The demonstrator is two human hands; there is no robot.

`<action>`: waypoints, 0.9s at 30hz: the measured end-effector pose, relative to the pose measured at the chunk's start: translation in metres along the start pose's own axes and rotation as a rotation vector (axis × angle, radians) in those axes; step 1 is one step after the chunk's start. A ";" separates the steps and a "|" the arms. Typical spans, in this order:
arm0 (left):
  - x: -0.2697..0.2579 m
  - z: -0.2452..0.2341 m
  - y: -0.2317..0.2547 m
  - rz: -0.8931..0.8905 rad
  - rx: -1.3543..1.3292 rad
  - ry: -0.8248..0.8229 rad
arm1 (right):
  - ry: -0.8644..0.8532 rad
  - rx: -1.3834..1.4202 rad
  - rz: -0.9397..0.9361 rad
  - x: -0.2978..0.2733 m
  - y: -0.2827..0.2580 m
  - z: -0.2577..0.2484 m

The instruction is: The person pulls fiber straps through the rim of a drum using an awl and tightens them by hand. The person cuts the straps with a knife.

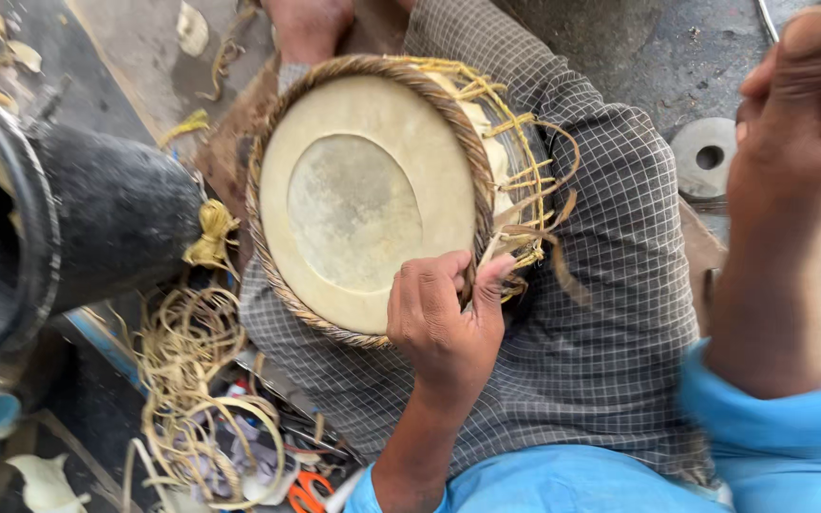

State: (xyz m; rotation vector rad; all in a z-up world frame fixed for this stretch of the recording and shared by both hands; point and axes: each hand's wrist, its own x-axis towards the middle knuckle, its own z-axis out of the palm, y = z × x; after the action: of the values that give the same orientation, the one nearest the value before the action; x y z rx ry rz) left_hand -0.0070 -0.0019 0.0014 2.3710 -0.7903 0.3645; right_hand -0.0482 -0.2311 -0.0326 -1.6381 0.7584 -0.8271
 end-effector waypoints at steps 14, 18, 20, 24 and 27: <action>0.007 0.009 0.004 -0.023 -0.001 -0.001 | -0.572 -0.183 0.043 -0.141 0.050 -0.025; 0.006 0.006 0.006 -0.014 0.006 -0.008 | -0.565 -0.151 0.077 -0.137 0.037 -0.017; 0.006 0.005 0.004 0.007 -0.037 -0.022 | -0.547 -0.197 0.052 -0.147 0.049 -0.019; 0.005 0.010 0.003 -0.005 0.036 -0.013 | -0.530 -0.285 0.013 -0.165 0.074 -0.023; 0.004 0.014 0.001 0.017 0.065 0.008 | -0.520 -0.366 -0.051 -0.147 0.056 -0.008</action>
State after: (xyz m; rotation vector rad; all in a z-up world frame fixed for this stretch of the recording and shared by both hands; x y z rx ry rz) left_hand -0.0033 -0.0126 -0.0072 2.4234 -0.8065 0.4123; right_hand -0.1396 -0.1252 -0.1058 -2.0894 0.5149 -0.2718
